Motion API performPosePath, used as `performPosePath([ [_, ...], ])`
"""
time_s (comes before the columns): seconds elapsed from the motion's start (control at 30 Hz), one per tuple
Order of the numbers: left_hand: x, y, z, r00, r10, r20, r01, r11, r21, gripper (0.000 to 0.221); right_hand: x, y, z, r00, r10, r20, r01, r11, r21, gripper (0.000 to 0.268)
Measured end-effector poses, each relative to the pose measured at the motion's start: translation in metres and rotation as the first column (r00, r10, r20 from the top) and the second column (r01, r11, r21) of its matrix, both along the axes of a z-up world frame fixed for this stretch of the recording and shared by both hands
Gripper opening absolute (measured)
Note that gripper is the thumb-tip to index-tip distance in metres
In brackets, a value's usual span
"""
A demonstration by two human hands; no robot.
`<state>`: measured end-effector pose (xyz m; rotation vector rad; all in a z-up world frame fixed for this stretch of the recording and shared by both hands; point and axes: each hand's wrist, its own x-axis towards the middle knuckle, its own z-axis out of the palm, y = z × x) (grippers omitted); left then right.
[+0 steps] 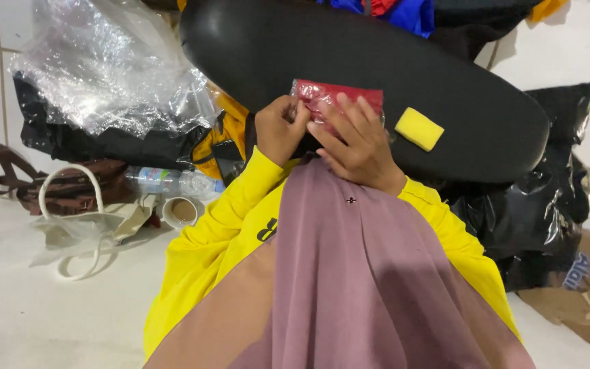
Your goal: A person at a packing station folds a red fabric cover, places it into a clear plastic bag, then into a black mailer bag, and subsequently uses scissors to trim the edges of a blue fabric cover.
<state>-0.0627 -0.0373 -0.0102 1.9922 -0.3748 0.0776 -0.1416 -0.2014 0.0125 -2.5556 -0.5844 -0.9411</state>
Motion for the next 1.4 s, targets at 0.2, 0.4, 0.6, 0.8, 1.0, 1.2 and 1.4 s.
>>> performPosePath([
  [0.2, -0.018, 0.023, -0.006, 0.975, 0.004, -0.223, -0.077, 0.945, -0.318, 0.016, 0.024, -0.011, -0.024, 0.914, 0.001, -0.405, -0.067, 0.986, -0.15, 0.063],
  [0.4, -0.006, 0.057, -0.057, 0.892, 0.437, -0.114, -0.442, 0.793, -0.42, 0.018, 0.023, -0.018, -0.034, 0.88, 0.064, -0.47, -0.095, 0.995, -0.042, 0.062],
  [0.6, 0.087, 0.163, -0.127, -0.065, 0.957, -0.282, -0.983, -0.013, 0.184, 0.046, 0.026, -0.026, -0.049, 0.878, 0.088, -0.471, -0.106, 0.994, -0.011, 0.063],
  [0.8, 0.098, 0.281, -0.291, -0.272, 0.775, -0.571, -0.84, 0.097, 0.533, 0.036, 0.026, -0.027, -0.068, 0.895, 0.047, -0.444, -0.042, 0.999, 0.02, 0.061],
  [1.0, 0.076, 0.204, -0.121, -0.326, 0.836, -0.441, -0.841, -0.043, 0.54, 0.034, 0.025, -0.028, -0.066, 0.902, 0.064, -0.428, -0.04, 0.997, 0.065, 0.061],
  [1.2, 0.084, 0.166, -0.048, -0.181, 0.829, -0.529, -0.639, 0.31, 0.704, 0.044, 0.026, -0.029, -0.072, 0.911, 0.071, -0.405, -0.041, 0.996, 0.081, 0.06],
  [1.4, 0.078, 0.265, -0.206, 0.131, 0.914, -0.385, -0.484, 0.398, 0.78, 0.056, 0.025, -0.029, -0.068, 0.912, 0.089, -0.4, -0.047, 0.993, 0.112, 0.057],
])
